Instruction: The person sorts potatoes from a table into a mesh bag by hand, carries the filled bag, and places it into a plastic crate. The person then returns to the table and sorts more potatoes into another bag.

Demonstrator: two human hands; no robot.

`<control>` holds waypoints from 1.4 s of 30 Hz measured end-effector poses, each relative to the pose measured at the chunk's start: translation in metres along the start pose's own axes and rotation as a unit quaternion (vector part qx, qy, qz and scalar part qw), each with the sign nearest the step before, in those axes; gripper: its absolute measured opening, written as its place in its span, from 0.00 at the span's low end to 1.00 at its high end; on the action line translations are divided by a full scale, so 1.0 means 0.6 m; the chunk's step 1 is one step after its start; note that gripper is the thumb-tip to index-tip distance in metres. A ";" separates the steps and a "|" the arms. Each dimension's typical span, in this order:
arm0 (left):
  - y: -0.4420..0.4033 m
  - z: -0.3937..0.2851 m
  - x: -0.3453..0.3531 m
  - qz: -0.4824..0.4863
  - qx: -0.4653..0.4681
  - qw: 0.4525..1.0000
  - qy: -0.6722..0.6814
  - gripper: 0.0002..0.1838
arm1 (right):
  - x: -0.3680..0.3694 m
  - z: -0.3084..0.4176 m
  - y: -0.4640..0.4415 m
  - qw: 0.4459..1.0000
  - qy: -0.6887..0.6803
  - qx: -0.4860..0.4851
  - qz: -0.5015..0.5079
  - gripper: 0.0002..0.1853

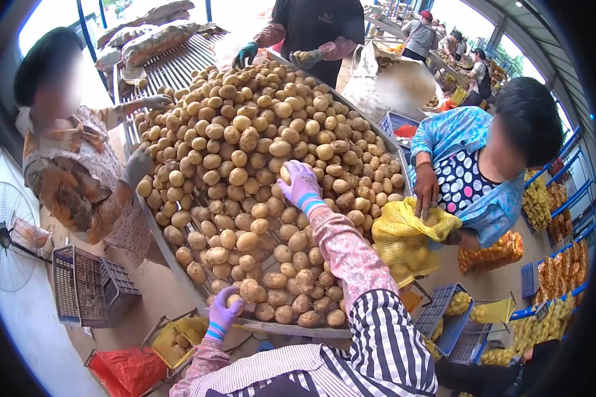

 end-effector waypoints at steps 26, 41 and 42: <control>0.006 -0.031 0.000 -0.041 -0.042 0.997 -0.040 0.23 | 0.024 0.182 -0.028 0.991 -0.070 -0.085 0.082 0.29; 0.005 -0.021 0.000 -0.033 -0.022 0.998 -0.040 0.24 | 0.058 0.166 0.052 0.973 -0.064 -0.067 0.211 0.14; 0.005 -0.023 -0.001 -0.032 -0.023 0.998 -0.040 0.24 | 0.044 0.173 0.057 0.960 -0.059 -0.081 0.260 0.16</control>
Point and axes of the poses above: each hand's wrist, its own y-axis away from the middle knuckle, its own x-axis out of the palm, z = x × y, the point moved 4 cm from there along -y, towards the middle knuckle, and after that the axes turned 10 degrees about y, right-handed, at the moved point
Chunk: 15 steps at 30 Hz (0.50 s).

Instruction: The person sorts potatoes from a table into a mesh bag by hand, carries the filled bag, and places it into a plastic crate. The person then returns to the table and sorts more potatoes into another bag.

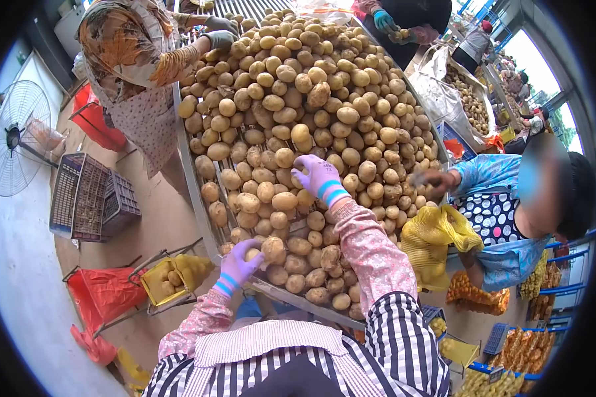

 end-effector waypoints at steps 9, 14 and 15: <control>0.000 -0.004 0.000 0.022 -0.014 0.999 -0.022 0.25 | 0.051 0.081 0.072 0.978 0.142 -0.071 0.132 0.29; -0.008 0.018 -0.015 0.008 -0.018 0.987 0.160 0.23 | 0.020 0.062 0.071 0.994 -0.005 -0.063 0.089 0.28; -0.017 0.018 -0.026 -0.023 0.017 0.989 0.147 0.24 | 0.002 0.061 0.064 0.998 -0.047 -0.035 0.031 0.28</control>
Point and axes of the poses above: each hand's wrist, its own y-axis away from the middle knuckle, its own x-axis out of the palm, z = x × y, the point moved 4 cm from there along -y, towards the middle knuckle, and after that the axes turned 10 degrees about y, right-handed, at the moved point
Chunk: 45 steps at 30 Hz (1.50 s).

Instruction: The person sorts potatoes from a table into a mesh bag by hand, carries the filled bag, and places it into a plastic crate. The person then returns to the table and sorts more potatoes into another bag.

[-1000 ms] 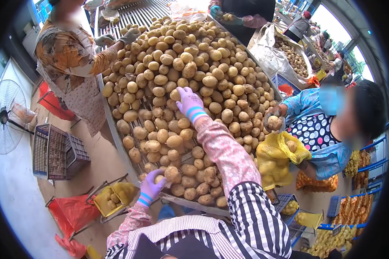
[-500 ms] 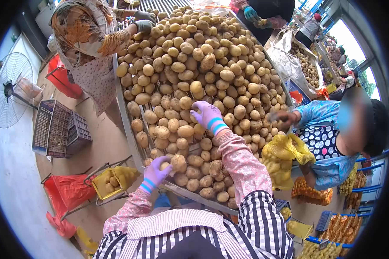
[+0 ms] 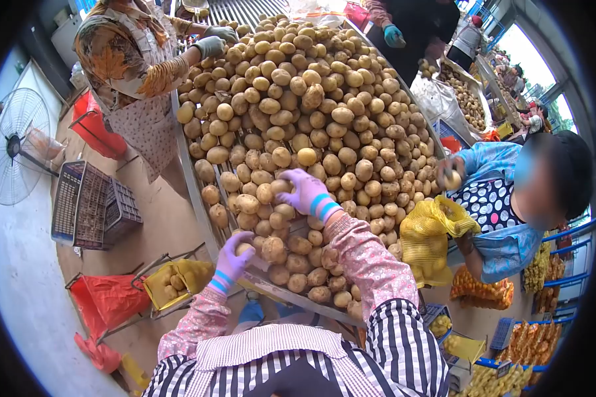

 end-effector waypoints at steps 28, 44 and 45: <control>-0.172 -0.046 -0.021 0.032 0.011 0.998 -0.056 0.31 | -0.022 0.027 -0.084 0.967 0.165 0.091 0.171 0.37; 0.102 0.021 -0.126 0.047 -0.142 0.687 0.711 0.33 | 0.215 0.218 0.159 0.457 -0.840 0.067 0.285 0.35; 0.123 0.045 -0.151 0.018 -0.138 0.716 0.684 0.33 | 0.239 0.245 0.160 0.482 -0.823 0.101 0.282 0.35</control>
Point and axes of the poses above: each hand's wrist, its own y-axis away from the middle knuckle, its own x-axis out of the palm, z = x × y, the point moved 4 cm from there along -y, towards the middle knuckle, and after that the axes turned 10 degrees about y, right-handed, at the moved point
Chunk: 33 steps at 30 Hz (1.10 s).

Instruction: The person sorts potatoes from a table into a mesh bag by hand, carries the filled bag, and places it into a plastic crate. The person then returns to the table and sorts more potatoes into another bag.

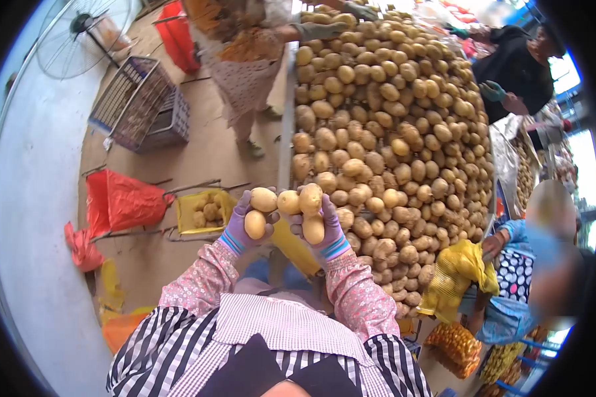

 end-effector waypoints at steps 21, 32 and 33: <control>0.248 -0.263 -0.346 -0.388 0.241 0.882 -0.118 0.33 | 0.004 -0.254 -0.160 0.923 0.300 0.190 -0.146 0.32; 0.277 -0.362 -0.387 -0.428 0.340 0.607 -0.578 0.20 | -0.036 -0.323 -0.110 0.909 0.341 0.219 -0.102 0.27; 0.276 -0.370 -0.384 -0.445 0.296 0.562 -0.631 0.26 | -0.034 -0.328 -0.106 0.909 0.343 0.211 -0.105 0.25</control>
Point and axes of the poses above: each hand's wrist, its own y-axis away from the middle knuckle, its own x-axis out of the palm, z = x × y, the point moved 4 cm from there along -y, towards the middle knuckle, and after that the axes turned 10 degrees about y, right-handed, at the moved point
